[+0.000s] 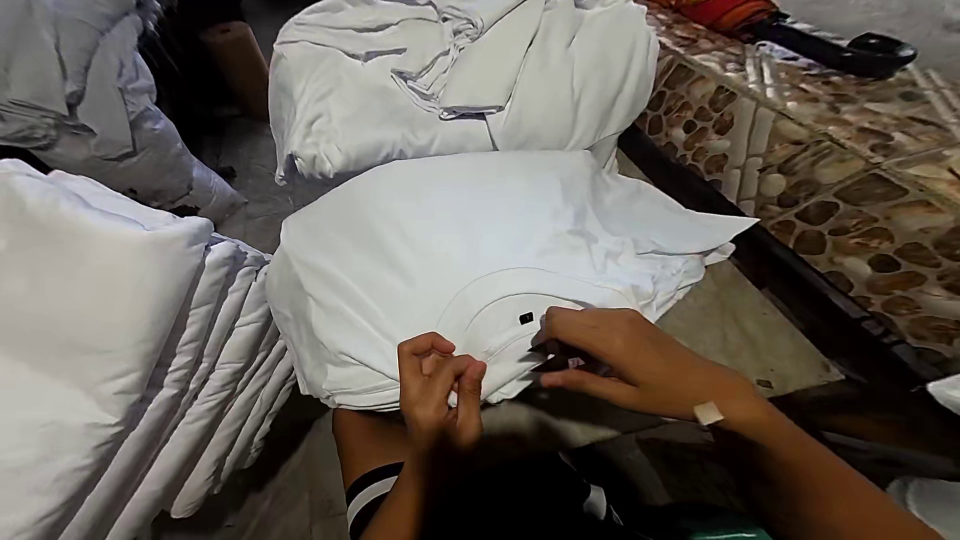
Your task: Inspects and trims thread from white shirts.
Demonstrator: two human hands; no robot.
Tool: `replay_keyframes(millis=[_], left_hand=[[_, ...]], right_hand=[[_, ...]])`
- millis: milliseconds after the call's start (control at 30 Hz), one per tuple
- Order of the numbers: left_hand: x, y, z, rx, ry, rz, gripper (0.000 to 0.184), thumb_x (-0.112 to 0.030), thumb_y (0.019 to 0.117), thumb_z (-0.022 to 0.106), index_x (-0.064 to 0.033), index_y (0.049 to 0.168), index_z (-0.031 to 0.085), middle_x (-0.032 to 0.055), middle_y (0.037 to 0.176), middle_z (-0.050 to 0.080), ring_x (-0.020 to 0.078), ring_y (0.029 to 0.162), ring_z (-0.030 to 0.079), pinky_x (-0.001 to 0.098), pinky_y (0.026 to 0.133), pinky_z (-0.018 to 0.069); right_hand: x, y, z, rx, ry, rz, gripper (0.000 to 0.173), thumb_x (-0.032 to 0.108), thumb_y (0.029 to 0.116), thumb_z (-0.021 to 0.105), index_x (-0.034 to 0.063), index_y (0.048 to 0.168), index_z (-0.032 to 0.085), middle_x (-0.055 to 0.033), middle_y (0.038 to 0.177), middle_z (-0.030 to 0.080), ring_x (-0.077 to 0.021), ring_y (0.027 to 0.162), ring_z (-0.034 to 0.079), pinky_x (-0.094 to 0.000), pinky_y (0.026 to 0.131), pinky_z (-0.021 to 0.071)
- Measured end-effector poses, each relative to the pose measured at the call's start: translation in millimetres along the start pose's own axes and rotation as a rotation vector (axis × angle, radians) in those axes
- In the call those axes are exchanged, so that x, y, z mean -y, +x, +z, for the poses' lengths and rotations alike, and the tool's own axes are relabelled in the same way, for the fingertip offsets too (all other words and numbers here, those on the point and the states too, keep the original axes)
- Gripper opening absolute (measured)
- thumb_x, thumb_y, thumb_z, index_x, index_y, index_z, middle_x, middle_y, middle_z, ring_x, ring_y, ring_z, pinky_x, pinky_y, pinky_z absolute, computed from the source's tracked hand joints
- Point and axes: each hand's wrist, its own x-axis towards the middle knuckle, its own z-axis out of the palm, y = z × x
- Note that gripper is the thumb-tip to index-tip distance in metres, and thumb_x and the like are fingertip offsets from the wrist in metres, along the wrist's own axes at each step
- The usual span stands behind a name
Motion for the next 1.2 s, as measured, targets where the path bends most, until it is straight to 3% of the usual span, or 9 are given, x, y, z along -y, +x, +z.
replay_keyframes(millis=[200,333,400,467,600,700,767,1033,1200], left_hand=[[9.3,-2.0,9.2,-0.039,0.230,0.287,0.027,-0.028,0.1036,0.058,-0.0107,0.083,0.058,0.0018,0.096,0.048,-0.0032,0.084,0.051,0.0037,0.080,0.0421],[13.7,-5.0,-4.4,-0.039,0.096,0.170,0.034,-0.042,0.1074,0.047,-0.0163,0.088,0.057,-0.0052,0.097,0.052,-0.0075,0.085,0.055,0.0071,0.076,0.0479],[12.6,-3.8,-11.4,-0.019,0.177,0.076,0.037,-0.041,0.1029,0.057,-0.0067,0.091,0.065,0.0026,0.097,0.055,-0.0068,0.077,0.055,0.0056,0.070,0.0480],[5.1,-4.5,-7.8,0.041,0.376,0.065,0.022,-0.017,0.0916,0.070,0.0050,0.090,0.073,0.0175,0.096,0.058,0.0046,0.070,0.052,0.0091,0.064,0.0435],[7.5,-7.7,-7.3,-0.016,0.343,0.044,0.024,-0.016,0.0988,0.058,-0.0007,0.081,0.063,0.0113,0.096,0.056,0.0005,0.073,0.053,0.0075,0.069,0.0458],[13.3,-11.3,-6.8,-0.128,0.257,0.088,0.016,-0.023,0.1024,0.058,-0.0107,0.093,0.055,-0.0018,0.091,0.057,-0.0073,0.073,0.054,0.0058,0.071,0.0467],[15.2,-13.5,-5.5,-0.169,0.333,0.210,0.008,-0.023,0.1018,0.060,-0.0159,0.098,0.058,-0.0045,0.099,0.053,-0.0076,0.086,0.054,0.0048,0.083,0.0443],[24.6,-17.3,-11.1,-0.118,0.358,0.442,0.021,-0.016,0.0980,0.067,-0.0142,0.097,0.046,0.0003,0.087,0.051,0.0053,0.072,0.057,0.0141,0.073,0.0524],[26.0,-20.0,-14.4,-0.022,0.262,0.471,0.014,-0.016,0.0996,0.065,-0.0151,0.095,0.053,-0.0003,0.087,0.047,0.0060,0.076,0.053,0.0139,0.078,0.0493]], right_hand=[[16.8,22.1,16.6,-0.090,-0.316,0.066,0.049,0.043,0.1025,0.043,0.0071,0.076,0.063,-0.0059,0.056,0.054,-0.0237,0.044,0.056,-0.0366,0.038,0.0361],[16.0,24.6,16.8,-0.161,-0.113,0.258,0.051,0.050,0.1014,0.047,0.0068,0.086,0.070,-0.0029,0.057,0.054,-0.0179,0.049,0.054,-0.0348,0.045,0.0393],[13.7,20.7,14.3,-0.183,0.057,0.302,0.050,0.054,0.0996,0.052,0.0073,0.102,0.070,0.0009,0.067,0.057,-0.0099,0.057,0.052,-0.0295,0.052,0.0424],[14.3,17.5,13.4,-0.154,0.108,0.332,0.048,0.053,0.0991,0.052,0.0081,0.113,0.062,0.0033,0.072,0.056,-0.0062,0.059,0.051,-0.0272,0.054,0.0433],[13.8,14.0,14.9,-0.122,-0.067,0.099,0.038,0.039,0.1009,0.050,0.0047,0.102,0.065,-0.0018,0.067,0.057,-0.0145,0.052,0.053,-0.0311,0.045,0.0409],[14.4,18.8,16.8,-0.115,-0.169,-0.071,0.032,0.035,0.1016,0.049,0.0078,0.096,0.066,-0.0036,0.068,0.060,-0.0178,0.053,0.056,-0.0319,0.045,0.0397],[16.6,25.0,20.3,-0.085,-0.196,-0.163,0.034,0.033,0.1048,0.043,0.0083,0.095,0.064,-0.0049,0.068,0.059,-0.0206,0.053,0.057,-0.0336,0.044,0.0395],[22.8,47.8,19.6,-0.002,-0.275,-0.336,0.019,0.017,0.1017,0.048,0.0097,0.094,0.064,-0.0043,0.067,0.057,-0.0195,0.051,0.053,-0.0306,0.044,0.0365],[19.2,49.9,14.2,-0.035,-0.365,-0.364,0.018,0.006,0.0966,0.048,0.0089,0.089,0.064,-0.0046,0.063,0.055,-0.0179,0.047,0.050,-0.0293,0.042,0.0325]])
